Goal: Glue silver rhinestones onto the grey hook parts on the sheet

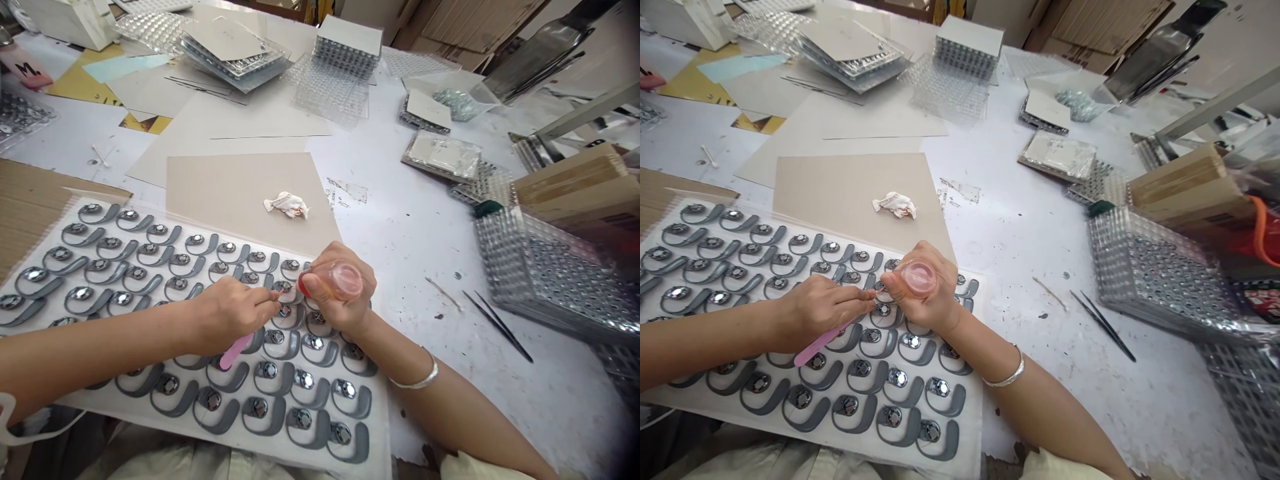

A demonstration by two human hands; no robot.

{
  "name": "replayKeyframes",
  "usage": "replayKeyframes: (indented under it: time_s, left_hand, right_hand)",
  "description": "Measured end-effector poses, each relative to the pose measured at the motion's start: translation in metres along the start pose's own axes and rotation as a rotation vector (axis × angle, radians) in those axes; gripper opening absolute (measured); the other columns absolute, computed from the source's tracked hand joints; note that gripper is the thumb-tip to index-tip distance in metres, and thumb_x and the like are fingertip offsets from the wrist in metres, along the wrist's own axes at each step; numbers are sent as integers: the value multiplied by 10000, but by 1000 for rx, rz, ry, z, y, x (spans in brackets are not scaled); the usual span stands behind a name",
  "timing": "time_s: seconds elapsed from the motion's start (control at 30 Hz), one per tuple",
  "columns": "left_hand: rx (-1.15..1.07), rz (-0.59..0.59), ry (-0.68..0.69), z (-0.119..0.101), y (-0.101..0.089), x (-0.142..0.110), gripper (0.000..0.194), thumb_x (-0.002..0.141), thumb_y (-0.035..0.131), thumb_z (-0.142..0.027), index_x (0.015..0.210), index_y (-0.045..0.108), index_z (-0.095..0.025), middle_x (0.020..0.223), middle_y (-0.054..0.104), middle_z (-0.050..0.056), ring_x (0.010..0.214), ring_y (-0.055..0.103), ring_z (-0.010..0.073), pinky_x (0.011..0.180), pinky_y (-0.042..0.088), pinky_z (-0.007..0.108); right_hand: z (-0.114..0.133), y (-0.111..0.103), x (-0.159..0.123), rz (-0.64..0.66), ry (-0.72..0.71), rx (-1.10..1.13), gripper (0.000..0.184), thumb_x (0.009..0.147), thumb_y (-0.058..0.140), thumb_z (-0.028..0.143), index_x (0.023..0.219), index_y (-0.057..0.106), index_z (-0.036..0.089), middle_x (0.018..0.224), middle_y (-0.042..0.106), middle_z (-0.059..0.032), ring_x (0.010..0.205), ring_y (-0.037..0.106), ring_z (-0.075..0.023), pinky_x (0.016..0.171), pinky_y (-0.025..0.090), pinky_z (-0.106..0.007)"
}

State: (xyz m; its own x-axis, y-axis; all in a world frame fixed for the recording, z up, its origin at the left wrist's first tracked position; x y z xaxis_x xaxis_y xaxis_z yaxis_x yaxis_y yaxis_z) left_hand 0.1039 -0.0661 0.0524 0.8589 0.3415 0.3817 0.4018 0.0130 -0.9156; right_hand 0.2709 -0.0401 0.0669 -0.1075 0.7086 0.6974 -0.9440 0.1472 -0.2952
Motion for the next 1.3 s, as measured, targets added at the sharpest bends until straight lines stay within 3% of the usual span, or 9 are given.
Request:
replayKeyframes:
  time_s: [0.4,0.6,0.8,1.07,1.3]
  left_hand:
    - [3,-41,0,0,1,-1,193,904,383,-52,936,570,-89,817,692,94,550,622,119,378,442,199]
    - [-60,5,-2,4,0,-2,193,856,436,-57,986,577,-84,841,701,103,577,634,122,405,469,183]
    - [-167,-88,0,11,-3,-2,175,866,474,-89,992,595,-72,876,715,107,656,677,138,422,490,184]
    - [-311,-154,-64,19,-3,-1,130,884,510,-107,927,633,-116,881,732,63,749,709,119,600,567,168]
    - [-397,-164,-93,24,0,-3,138,855,548,-100,963,634,-114,897,737,74,753,716,146,650,597,213]
  right_hand:
    - [-1,0,0,-2,3,12,141,781,643,224,663,572,196,581,579,-11,519,495,-131,472,426,-286]
    - [1,0,0,-3,-7,5,152,787,638,237,657,570,196,579,578,-12,520,506,-130,462,428,-283]
    - [-1,0,-2,-16,13,39,133,785,645,220,675,573,195,590,579,-7,533,507,-127,475,433,-282]
    - [-2,1,-4,-36,20,93,148,786,645,203,657,573,192,591,575,-4,541,504,-126,485,428,-280]
    - [-3,2,-7,-44,38,102,150,791,641,211,649,599,188,593,588,-12,543,505,-129,489,430,-284]
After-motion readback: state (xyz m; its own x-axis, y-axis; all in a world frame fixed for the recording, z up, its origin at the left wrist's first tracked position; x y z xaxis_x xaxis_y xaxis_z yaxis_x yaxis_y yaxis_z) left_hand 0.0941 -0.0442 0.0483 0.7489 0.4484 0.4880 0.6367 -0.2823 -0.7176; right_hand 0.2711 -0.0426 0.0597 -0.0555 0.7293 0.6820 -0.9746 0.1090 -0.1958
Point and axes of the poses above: each hand's wrist, its own x-axis towards the middle knuckle, its own y-axis out of the palm, z = x × y, the point moved 4 cm from there along x, towards the middle knuckle
